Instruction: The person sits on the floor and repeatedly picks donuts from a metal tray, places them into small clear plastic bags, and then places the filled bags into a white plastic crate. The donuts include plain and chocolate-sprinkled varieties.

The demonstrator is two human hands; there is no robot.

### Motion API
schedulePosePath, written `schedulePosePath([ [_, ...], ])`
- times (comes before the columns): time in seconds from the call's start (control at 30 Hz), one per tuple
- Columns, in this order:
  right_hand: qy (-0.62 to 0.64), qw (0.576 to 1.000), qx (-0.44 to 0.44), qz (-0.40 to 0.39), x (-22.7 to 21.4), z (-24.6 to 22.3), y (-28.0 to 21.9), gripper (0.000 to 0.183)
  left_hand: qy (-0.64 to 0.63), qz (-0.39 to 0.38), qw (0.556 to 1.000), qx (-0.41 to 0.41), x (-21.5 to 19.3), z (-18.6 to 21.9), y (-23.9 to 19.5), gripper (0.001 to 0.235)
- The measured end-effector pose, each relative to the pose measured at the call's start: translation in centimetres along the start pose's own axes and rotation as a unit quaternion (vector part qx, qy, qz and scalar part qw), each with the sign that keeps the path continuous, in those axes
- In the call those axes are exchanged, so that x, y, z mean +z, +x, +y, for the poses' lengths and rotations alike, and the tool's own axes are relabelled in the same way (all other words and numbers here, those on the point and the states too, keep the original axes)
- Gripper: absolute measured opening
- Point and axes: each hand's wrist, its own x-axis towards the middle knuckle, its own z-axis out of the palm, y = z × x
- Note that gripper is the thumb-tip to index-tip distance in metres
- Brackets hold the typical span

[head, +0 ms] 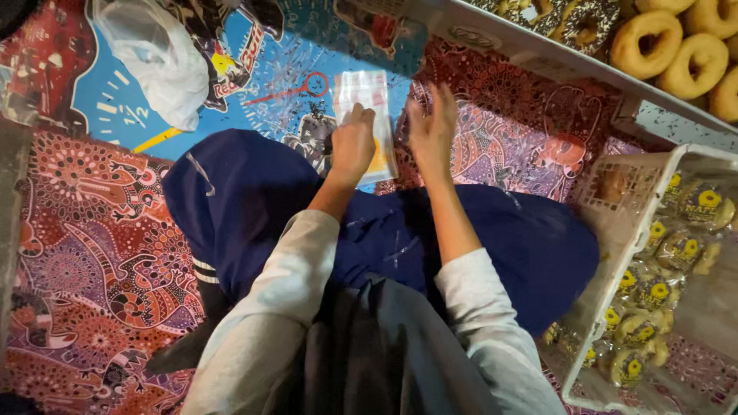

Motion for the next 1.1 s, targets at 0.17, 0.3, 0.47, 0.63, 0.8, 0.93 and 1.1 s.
schedulePosePath([
  [0.17, 0.124, 0.927, 0.224, -0.273, -1.0, -7.3, 4.9, 0.028, -0.093, 0.267, 0.954, 0.099, -6.4, 4.0, 0.3, 0.042],
  [0.3, 0.184, 0.969, 0.034, -0.163, -4.9, -12.7, 5.0, 0.023, -0.407, 0.219, 0.886, -0.048, -10.7, 4.8, 2.2, 0.058],
  [0.47, 0.086, 0.989, -0.117, 0.014, -9.3, -19.3, 2.8, 0.025, -0.376, 0.256, 0.889, -0.051, -13.5, 6.2, 1.9, 0.035],
  [0.63, 0.013, 0.991, -0.128, -0.033, -10.2, -18.4, 3.0, 0.044, -0.33, 0.234, 0.894, 0.193, -15.0, 9.9, -1.0, 0.038],
  [0.8, 0.102, 0.974, -0.167, -0.118, -11.0, -15.9, 4.1, 0.037, -0.825, 0.153, 0.535, -0.103, -14.9, 12.1, 1.3, 0.061],
  [0.93, 0.009, 0.979, 0.08, -0.189, -14.3, -13.2, 9.0, 0.031, -0.891, 0.057, 0.445, -0.065, -13.7, 9.4, 5.4, 0.021],
  [1.1, -0.163, 0.967, -0.174, 0.089, -19.0, -1.4, 21.7, 0.042, -0.93, 0.051, 0.343, -0.121, -13.1, 6.9, 6.6, 0.014],
])
